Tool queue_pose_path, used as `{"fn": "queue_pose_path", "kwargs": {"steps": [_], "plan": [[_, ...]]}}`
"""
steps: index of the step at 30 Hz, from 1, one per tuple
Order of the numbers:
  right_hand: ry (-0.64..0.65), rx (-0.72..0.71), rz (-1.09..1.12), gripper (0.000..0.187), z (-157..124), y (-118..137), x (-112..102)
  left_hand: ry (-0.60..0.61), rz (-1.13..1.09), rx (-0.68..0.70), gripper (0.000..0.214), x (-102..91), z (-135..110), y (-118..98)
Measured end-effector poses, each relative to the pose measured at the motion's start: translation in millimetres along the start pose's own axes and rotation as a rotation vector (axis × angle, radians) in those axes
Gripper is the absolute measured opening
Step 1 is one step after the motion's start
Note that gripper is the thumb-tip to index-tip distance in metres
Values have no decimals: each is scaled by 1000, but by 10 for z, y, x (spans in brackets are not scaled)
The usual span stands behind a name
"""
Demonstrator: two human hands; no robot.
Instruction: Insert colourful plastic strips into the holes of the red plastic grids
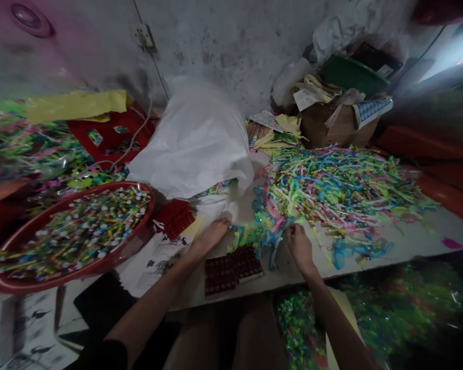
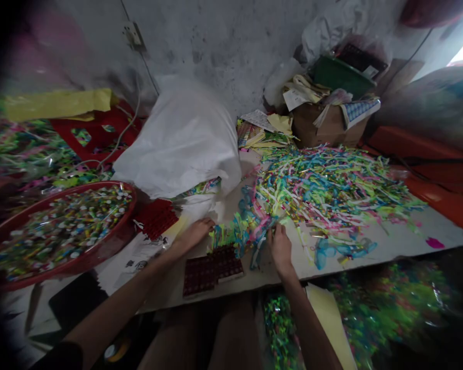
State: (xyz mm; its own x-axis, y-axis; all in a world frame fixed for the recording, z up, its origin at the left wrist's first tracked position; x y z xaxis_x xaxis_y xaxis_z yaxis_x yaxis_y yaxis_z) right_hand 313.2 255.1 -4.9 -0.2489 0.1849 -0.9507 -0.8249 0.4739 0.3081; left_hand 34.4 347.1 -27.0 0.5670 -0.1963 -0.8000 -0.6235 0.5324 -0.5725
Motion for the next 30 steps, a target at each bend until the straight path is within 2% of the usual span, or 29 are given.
{"fn": "queue_pose_path", "kwargs": {"steps": [3,5,8,10,13,16,19,22,26,30], "plan": [[213,64,38,46,-107,21,198,28,90,30,15,-147,-94,-85],[320,72,-38,45,-197,96,333,43,211,28,17,-299,-197,-153],[292,145,-125,35,-271,197,403,80,454,5,18,-517,-410,-265],[262,185,-114,32,-285,248,410,86,541,-17,16,-632,-582,-319],[280,229,0,23,-270,262,417,42,549,-30,14,-759,-822,-334],[324,234,168,14,-252,234,396,-91,420,-61,11,-845,-1000,-265],[353,204,286,18,-279,203,327,-242,52,-136,8,-775,-1128,-167],[379,197,397,18,-355,155,247,-288,-203,-157,13,-525,-1201,-193],[401,194,485,13,-462,51,184,-302,-268,-137,13,-211,-1222,-320],[377,211,465,16,-515,-73,198,-317,-289,-153,13,-64,-1172,-324]]}}
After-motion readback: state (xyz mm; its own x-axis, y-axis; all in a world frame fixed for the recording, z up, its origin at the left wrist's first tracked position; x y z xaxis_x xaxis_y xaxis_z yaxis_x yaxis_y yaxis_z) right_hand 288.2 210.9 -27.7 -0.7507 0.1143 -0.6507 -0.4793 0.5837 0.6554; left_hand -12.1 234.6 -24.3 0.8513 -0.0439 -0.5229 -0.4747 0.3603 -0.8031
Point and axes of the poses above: each hand's wrist, its own z-axis towards the middle knuckle, its own x-axis out of the palm, y = z × x, the point moved 6 cm from there along z, towards the middle knuckle, and after that the axes turned 13 degrees about x, right-handed, at the moved point
